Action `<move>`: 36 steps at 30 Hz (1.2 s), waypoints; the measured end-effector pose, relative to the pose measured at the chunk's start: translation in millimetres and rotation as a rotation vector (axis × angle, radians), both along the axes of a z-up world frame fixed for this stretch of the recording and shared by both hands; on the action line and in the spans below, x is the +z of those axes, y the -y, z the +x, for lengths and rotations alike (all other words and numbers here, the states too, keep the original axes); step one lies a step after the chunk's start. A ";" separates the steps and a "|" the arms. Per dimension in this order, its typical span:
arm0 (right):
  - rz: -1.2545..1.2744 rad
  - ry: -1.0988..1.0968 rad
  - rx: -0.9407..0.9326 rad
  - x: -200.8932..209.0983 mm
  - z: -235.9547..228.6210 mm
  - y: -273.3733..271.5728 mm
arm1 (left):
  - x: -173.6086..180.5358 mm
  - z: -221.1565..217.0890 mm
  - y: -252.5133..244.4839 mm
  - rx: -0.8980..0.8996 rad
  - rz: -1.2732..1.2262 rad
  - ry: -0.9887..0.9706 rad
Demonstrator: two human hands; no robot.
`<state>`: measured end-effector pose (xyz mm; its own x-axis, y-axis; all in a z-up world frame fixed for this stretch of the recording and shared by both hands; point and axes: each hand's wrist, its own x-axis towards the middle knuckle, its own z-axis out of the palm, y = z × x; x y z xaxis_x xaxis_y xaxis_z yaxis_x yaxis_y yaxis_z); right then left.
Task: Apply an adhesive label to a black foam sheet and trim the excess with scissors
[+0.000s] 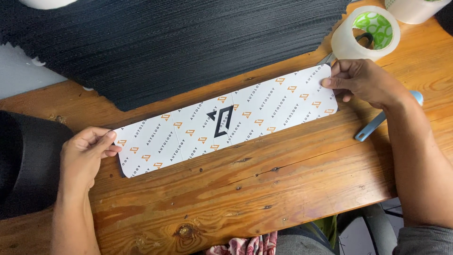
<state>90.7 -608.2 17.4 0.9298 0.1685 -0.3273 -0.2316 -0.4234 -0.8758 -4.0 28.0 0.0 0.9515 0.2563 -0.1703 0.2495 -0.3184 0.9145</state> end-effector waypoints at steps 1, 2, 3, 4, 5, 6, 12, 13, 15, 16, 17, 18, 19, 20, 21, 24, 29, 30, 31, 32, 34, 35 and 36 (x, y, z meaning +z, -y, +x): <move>0.000 0.002 -0.002 3.0 -1.0 -3.2 | 5.3 -0.6 3.6 -0.002 0.000 0.002; 0.004 0.004 -0.022 6.2 -2.0 -6.3 | 10.8 -1.3 7.3 -0.013 0.044 -0.008; 0.008 0.003 -0.041 9.0 -3.9 -9.8 | 16.4 -3.0 10.6 -0.024 0.087 -0.021; 0.009 0.002 -0.043 6.0 -5.1 -9.3 | 12.1 -3.9 8.4 -0.025 0.088 -0.022; 0.022 0.019 -0.036 4.9 -3.7 -9.0 | 9.1 -2.5 6.1 -0.031 0.110 -0.014; 0.034 0.035 -0.029 3.8 -2.5 -8.9 | 5.9 -1.4 3.6 -0.036 0.133 -0.007; 0.054 0.030 -0.004 0.8 -2.7 -8.2 | 21.3 -4.7 11.1 -0.061 0.223 -0.030; 0.054 0.029 -0.005 2.8 -3.6 -8.5 | 24.0 -5.5 12.4 -0.062 0.224 -0.030; 0.054 0.032 -0.007 6.8 -3.7 -9.0 | 29.7 -5.9 15.5 -0.077 0.283 -0.031; 0.056 0.036 -0.007 7.5 -1.0 -8.3 | 32.8 -4.5 17.5 -0.077 0.285 -0.028; 0.039 0.023 -0.013 6.9 -1.9 -7.3 | 35.1 -5.7 19.8 -0.079 0.323 -0.037; 0.022 0.010 -0.018 6.7 -3.0 -6.6 | 37.6 -6.9 21.7 -0.081 0.360 -0.047; 0.021 0.020 -0.016 7.0 -2.0 -6.1 | 41.8 -6.2 25.4 -0.077 0.360 -0.038; 0.001 0.000 -0.024 7.5 -1.1 -5.9 | 46.2 -5.5 28.7 -0.070 0.385 -0.069; -0.018 -0.031 -0.032 5.5 -3.5 -6.5 | 50.0 -8.3 31.4 -0.064 0.411 -0.112; -0.057 -0.022 -0.021 1.7 0.2 -3.2 | 40.3 -6.2 24.2 -0.091 0.489 -0.118; -0.054 -0.053 -0.029 2.4 2.2 -3.1 | 45.5 -6.0 26.8 -0.105 0.542 -0.139; -0.052 -0.070 -0.038 3.9 2.7 -3.5 | 47.0 -4.8 28.1 -0.107 0.530 -0.139; -0.048 -0.066 -0.042 5.5 2.8 -3.5 | 47.7 -4.2 27.7 -0.110 0.533 -0.133; -0.043 -0.054 -0.018 7.0 3.0 -3.7 | 48.4 -3.4 27.0 -0.107 0.526 -0.142; -0.037 -0.036 0.008 7.0 4.8 -3.0 | 39.4 -1.4 18.6 -0.101 0.520 -0.146; -0.046 -0.049 0.001 5.8 5.9 -2.2 | 30.6 -0.2 10.8 -0.118 0.461 -0.102; -0.055 -0.063 -0.006 4.4 7.4 -1.6 | 21.5 1.3 2.8 -0.134 0.403 -0.057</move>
